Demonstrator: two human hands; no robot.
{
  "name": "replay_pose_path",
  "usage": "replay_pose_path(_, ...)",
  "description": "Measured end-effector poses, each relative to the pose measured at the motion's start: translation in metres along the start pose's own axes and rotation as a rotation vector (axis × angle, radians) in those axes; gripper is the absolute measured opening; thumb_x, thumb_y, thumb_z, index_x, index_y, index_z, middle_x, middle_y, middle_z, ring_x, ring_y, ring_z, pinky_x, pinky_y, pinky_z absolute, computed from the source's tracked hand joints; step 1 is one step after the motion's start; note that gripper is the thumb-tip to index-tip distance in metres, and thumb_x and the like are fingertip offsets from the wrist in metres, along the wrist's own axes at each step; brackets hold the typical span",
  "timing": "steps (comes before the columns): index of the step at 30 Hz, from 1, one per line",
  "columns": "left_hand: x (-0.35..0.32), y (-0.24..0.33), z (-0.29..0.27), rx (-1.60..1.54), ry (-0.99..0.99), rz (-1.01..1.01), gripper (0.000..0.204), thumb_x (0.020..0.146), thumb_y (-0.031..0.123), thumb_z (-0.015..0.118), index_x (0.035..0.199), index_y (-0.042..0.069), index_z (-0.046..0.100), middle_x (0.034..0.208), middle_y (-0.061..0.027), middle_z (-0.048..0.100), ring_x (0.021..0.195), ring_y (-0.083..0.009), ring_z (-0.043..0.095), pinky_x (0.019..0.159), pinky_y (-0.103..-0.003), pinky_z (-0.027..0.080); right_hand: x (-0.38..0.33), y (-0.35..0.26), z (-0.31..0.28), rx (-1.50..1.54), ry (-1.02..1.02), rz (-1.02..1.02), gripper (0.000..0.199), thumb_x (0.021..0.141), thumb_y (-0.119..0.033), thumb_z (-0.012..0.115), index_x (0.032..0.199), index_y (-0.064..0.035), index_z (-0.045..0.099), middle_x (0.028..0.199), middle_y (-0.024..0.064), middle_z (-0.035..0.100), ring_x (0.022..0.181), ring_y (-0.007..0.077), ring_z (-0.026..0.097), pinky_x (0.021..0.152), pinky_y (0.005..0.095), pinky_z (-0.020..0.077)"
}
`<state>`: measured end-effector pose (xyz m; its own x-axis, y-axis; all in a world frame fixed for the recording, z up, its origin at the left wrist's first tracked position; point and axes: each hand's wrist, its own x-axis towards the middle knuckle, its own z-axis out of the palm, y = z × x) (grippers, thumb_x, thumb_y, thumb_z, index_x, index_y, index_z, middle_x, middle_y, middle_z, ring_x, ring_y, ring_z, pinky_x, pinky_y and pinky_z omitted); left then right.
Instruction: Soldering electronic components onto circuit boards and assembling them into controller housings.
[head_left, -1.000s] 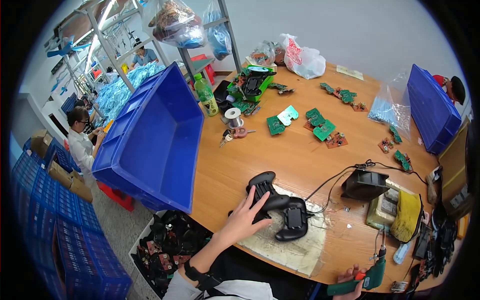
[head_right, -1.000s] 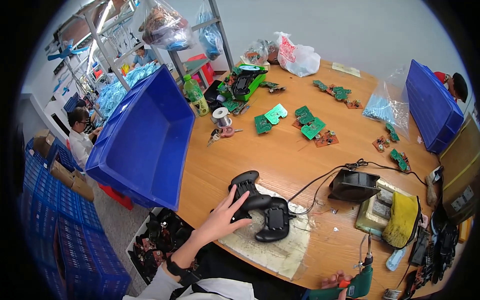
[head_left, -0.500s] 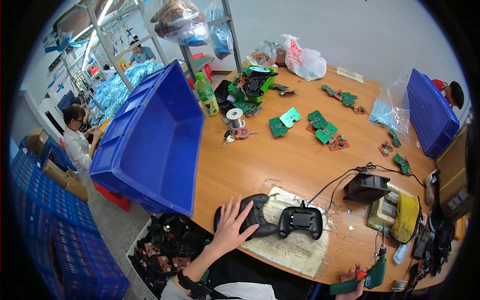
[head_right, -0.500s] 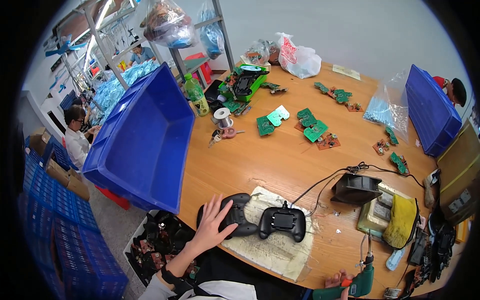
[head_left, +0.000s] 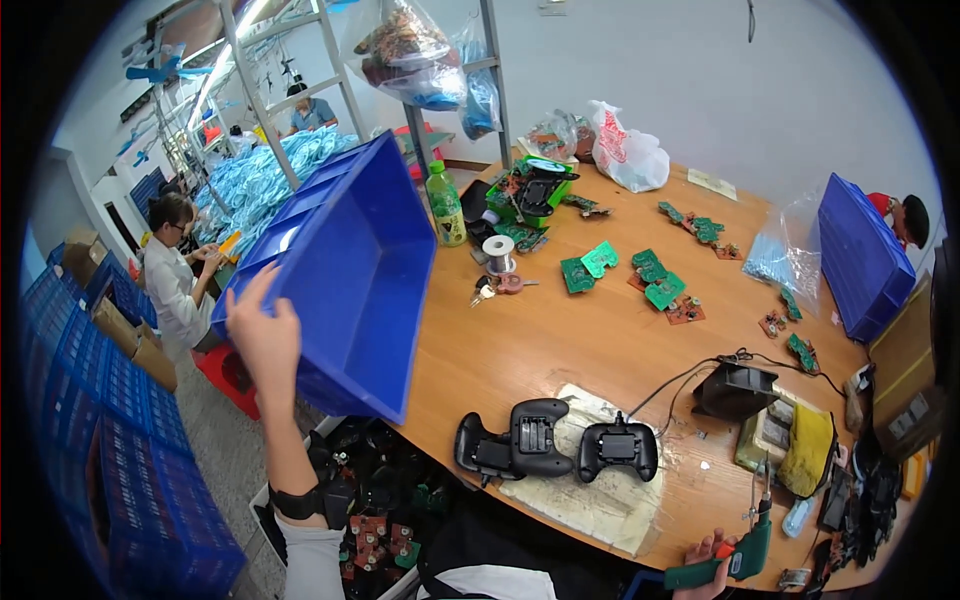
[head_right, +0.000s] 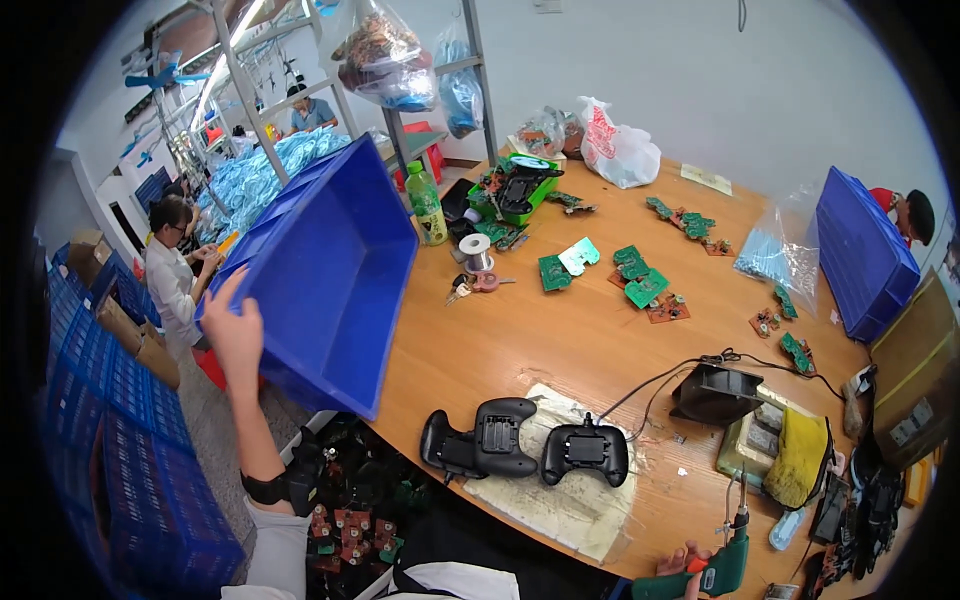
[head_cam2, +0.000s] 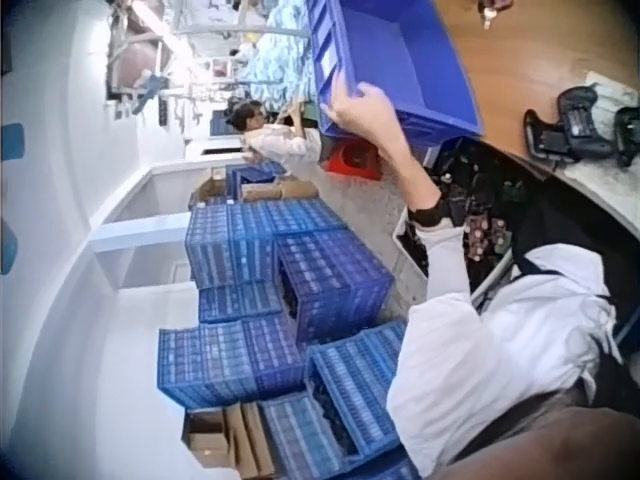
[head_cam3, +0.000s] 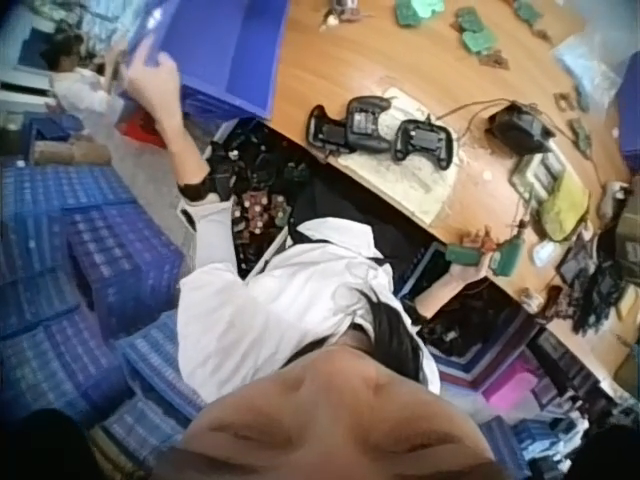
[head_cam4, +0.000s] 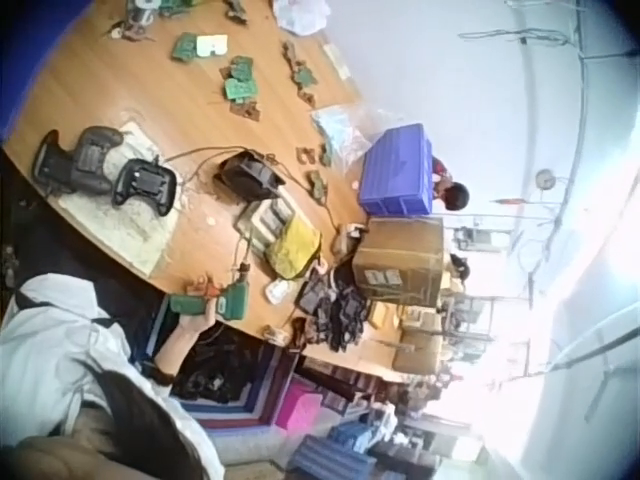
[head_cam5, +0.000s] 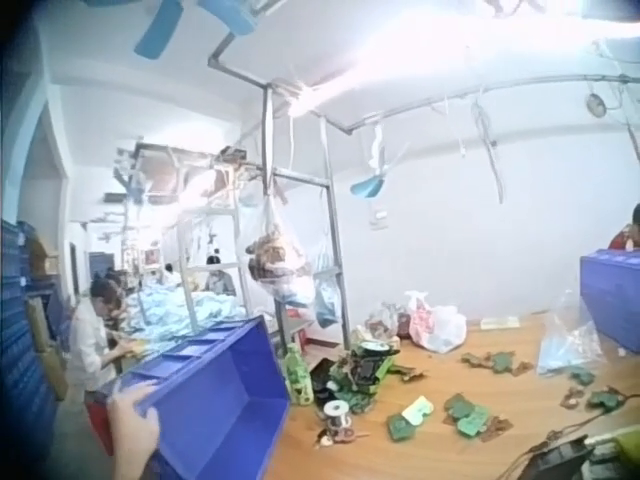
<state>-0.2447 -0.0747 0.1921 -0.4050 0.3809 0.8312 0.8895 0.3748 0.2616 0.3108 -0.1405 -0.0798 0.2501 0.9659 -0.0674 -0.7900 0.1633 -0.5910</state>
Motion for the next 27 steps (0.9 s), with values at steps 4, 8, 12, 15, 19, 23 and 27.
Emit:
replay_pose_path(4,0.029,-0.103,-0.036,-0.473,0.214,-0.461,0.034,0.069,-0.01,0.05,0.099,-0.005,0.066,0.099,-0.0109,0.065,0.083,-0.0181,0.061,0.077,-0.026,0.046,-0.007,0.006,0.009,0.014,0.044,0.009,0.047,0.086,-0.025,0.058,0.126,-0.0055,0.044,0.13,0.0178,0.045,0.112,0.028,0.051,0.092,0.0442,0.0411)
replay_pose_path(8,0.033,-0.189,-0.072,-0.685,0.193,-0.619,0.038,0.071,-0.006,0.047,0.105,-0.005,0.064,0.107,-0.0155,0.061,0.095,-0.0234,0.058,0.088,-0.029,0.043,-0.003,0.005,0.01,0.0,-0.002,0.013,0.045,0.085,-0.023,0.057,0.125,-0.0079,0.045,0.13,0.0173,0.045,0.113,0.0308,0.05,0.092,0.0467,0.0402)
replay_pose_path(12,0.046,-0.205,-0.128,-0.639,0.112,-0.307,0.042,0.067,-0.009,0.047,0.104,-0.004,0.065,0.106,-0.0128,0.063,0.098,-0.0212,0.059,0.091,-0.028,0.043,-0.004,0.0,0.007,0.015,-0.094,0.007,0.039,0.09,-0.023,0.051,0.127,-0.0147,0.041,0.125,0.0133,0.048,0.104,0.0208,0.054,0.088,0.04,0.0462)
replay_pose_path(15,0.063,-0.165,-0.145,-0.649,-0.036,-0.225,0.045,0.071,-0.005,0.044,0.113,-0.004,0.059,0.109,-0.012,0.061,0.097,-0.0193,0.059,0.091,-0.028,0.043,0.003,0.013,0.031,-0.046,0.011,0.046,0.036,0.088,-0.019,0.052,0.123,-0.0144,0.046,0.117,0.0153,0.056,0.098,0.022,0.058,0.081,0.0404,0.0472)
replay_pose_path(19,0.045,-0.083,-0.06,-0.912,-0.311,-0.078,0.043,0.072,-0.003,0.045,0.113,-0.003,0.058,0.109,-0.0119,0.061,0.097,-0.0196,0.059,0.091,-0.028,0.044,0.016,0.015,0.048,-0.039,-0.024,0.144,0.034,0.087,-0.017,0.054,0.119,-0.0099,0.046,0.122,0.0158,0.053,0.101,0.0218,0.056,0.086,0.0368,0.046)
replay_pose_path(23,0.029,0.058,-0.019,-1.253,-0.562,0.185,0.041,0.073,-0.001,0.047,0.113,-0.002,0.057,0.11,-0.0118,0.06,0.097,-0.0199,0.058,0.09,-0.028,0.044,0.019,0.0,0.055,-0.096,-0.071,0.169,0.041,0.086,-0.023,0.057,0.121,-0.0015,0.052,0.1,0.0091,0.062,0.088,0.0141,0.059,0.077,0.0258,0.0467)
replay_pose_path(27,0.003,0.197,-0.041,-1.562,-0.735,0.512,0.039,0.075,0.001,0.048,0.112,-0.001,0.056,0.111,-0.0117,0.059,0.097,-0.0202,0.058,0.09,-0.028,0.044,0.022,0.012,0.053,-0.08,-0.087,0.075,0.029,0.085,-0.019,0.06,0.111,-0.006,0.055,0.101,0.0052,0.061,0.092,0.0137,0.06,0.077,0.0269,0.0481)
